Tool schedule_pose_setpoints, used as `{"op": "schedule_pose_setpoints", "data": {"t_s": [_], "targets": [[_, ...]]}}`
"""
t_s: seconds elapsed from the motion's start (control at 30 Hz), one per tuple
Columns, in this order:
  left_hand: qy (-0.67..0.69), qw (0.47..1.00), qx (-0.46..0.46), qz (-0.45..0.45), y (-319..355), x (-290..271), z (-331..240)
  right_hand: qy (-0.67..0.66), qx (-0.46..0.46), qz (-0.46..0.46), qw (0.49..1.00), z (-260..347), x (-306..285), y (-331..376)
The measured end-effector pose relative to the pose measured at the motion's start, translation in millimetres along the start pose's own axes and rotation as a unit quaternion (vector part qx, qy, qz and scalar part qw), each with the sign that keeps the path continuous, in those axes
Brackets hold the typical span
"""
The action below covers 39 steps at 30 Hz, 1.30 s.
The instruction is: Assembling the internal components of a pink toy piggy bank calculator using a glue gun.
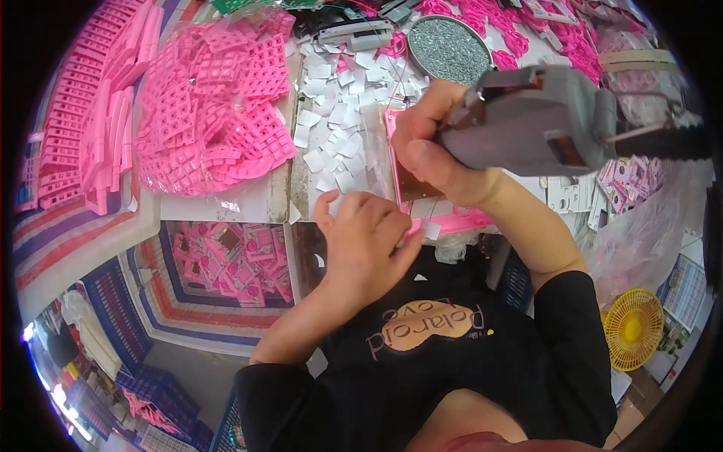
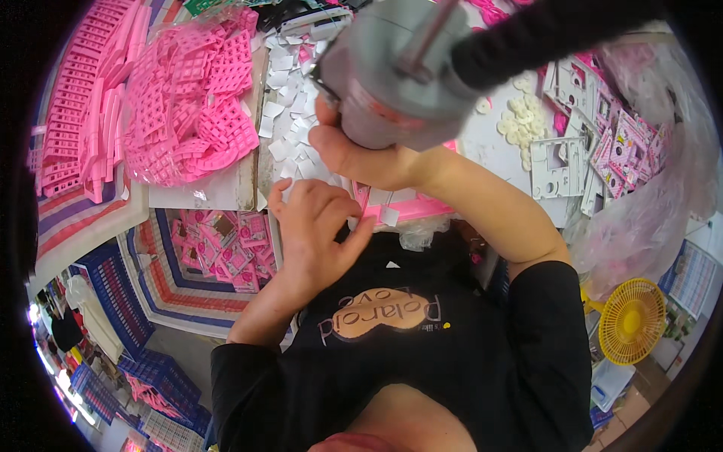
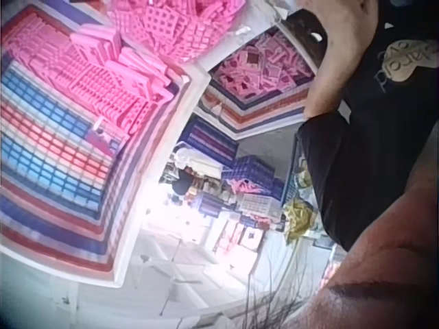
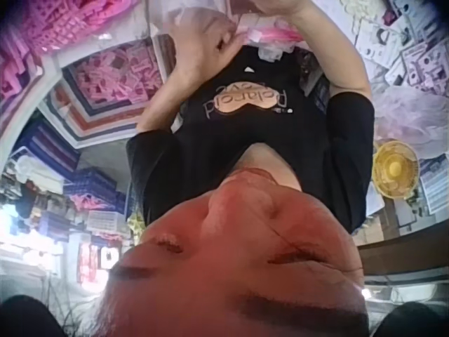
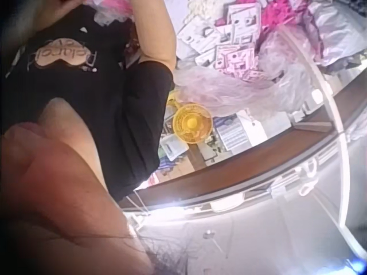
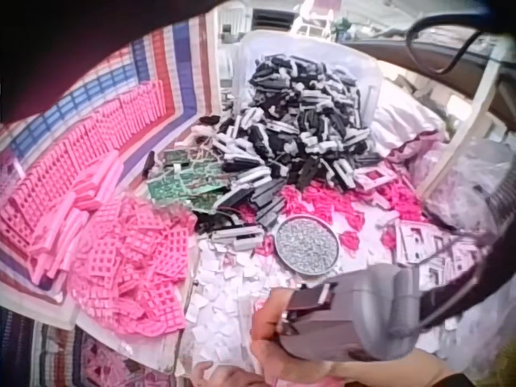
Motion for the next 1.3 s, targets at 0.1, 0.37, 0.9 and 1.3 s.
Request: {"op": "schedule_pose_setpoints", "data": {"t_s": [0.1,0.37,0.9,1.3], "targets": [[-0.02,0.999,0.015,0.036,-4.7,6.8,-15.1,-0.067,0.062,0.016,0.996,12.0,-1.4,-8.0],[-0.08,0.991,0.013,0.109,-17.0,13.6,-21.1,-0.041,0.035,-0.042,0.998,40.0,-31.3,5.3],[0.403,0.804,-0.378,0.22,-27.5,7.8,1.8,0.081,0.304,-0.002,0.949,15.8,-29.1,88.2],[0.249,0.911,-0.234,0.229,-33.1,10.8,-0.1,0.206,0.149,0.094,0.963,7.2,-39.0,76.4]]}}
Point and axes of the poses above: each hand's wrist, its own y-axis away from the middle knuckle, its own x-axis out of the palm, z = x × y, the point moved 2 cm from there along -y, towards the middle knuckle, and after that the axes turned 1 degree about -y, right-handed, at the moved point
